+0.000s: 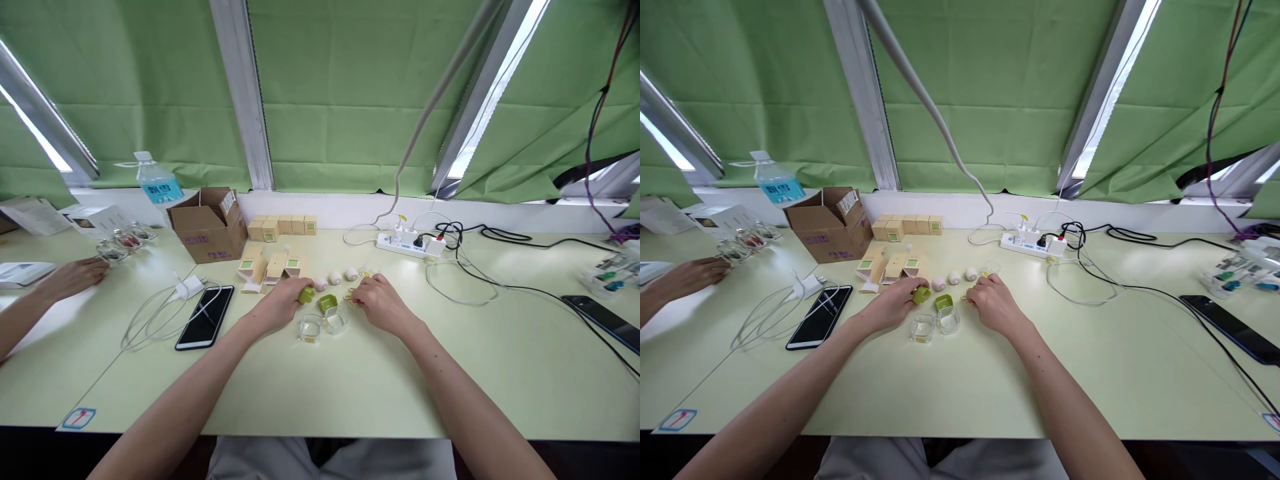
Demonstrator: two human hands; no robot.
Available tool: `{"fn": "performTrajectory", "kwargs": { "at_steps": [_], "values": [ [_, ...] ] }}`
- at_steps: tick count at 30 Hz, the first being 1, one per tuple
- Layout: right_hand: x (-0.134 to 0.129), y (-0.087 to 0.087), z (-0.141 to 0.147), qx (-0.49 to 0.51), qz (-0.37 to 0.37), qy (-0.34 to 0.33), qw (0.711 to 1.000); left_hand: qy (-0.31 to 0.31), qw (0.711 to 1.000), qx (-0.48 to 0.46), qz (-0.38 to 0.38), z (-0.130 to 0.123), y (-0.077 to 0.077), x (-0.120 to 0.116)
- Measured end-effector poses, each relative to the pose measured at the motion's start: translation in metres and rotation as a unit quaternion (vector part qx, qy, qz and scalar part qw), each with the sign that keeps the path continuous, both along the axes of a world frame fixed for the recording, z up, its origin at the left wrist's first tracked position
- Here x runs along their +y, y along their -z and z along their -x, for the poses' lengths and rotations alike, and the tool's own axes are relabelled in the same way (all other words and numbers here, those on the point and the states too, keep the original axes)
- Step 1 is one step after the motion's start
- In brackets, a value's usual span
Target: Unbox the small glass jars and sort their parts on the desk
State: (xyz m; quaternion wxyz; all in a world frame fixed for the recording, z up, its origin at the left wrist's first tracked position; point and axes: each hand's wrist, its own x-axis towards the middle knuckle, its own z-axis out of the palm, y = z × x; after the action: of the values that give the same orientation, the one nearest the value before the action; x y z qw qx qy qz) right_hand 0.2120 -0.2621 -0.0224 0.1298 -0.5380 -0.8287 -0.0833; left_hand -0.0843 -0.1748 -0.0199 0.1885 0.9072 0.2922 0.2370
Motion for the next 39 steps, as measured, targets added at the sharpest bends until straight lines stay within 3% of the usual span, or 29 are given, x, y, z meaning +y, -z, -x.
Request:
{"fn": "performTrajectory", "kwargs": {
  "at_steps": [6,17,21,28,34,39],
  "values": [
    [-0.007,-0.006,-0.01,0.072,-0.052,0.034,0.995,0.002,0.998,0.017,0.065,0.004,-0.001,-0.005],
    [-0.01,-0.01,-0.016,0.071,-0.033,0.081,0.994,-0.003,0.99,0.135,-0.045,0.007,-0.003,-0.006],
    [-0.016,-0.016,-0.005,0.076,0.004,0.054,0.996,-0.009,0.983,0.166,-0.072,0.006,-0.008,-0.01],
    [-0.035,-0.025,0.032,0.131,0.12,-0.05,0.983,-0.006,0.98,0.193,-0.056,0.009,-0.013,-0.011],
    [-0.036,-0.019,0.042,0.078,0.13,-0.037,0.988,-0.002,0.979,0.2,-0.03,0.018,-0.021,-0.011],
    [-0.038,-0.024,0.041,0.096,0.149,-0.032,0.984,0.026,0.981,0.194,0.0,0.021,-0.031,-0.019]
  ]
}}
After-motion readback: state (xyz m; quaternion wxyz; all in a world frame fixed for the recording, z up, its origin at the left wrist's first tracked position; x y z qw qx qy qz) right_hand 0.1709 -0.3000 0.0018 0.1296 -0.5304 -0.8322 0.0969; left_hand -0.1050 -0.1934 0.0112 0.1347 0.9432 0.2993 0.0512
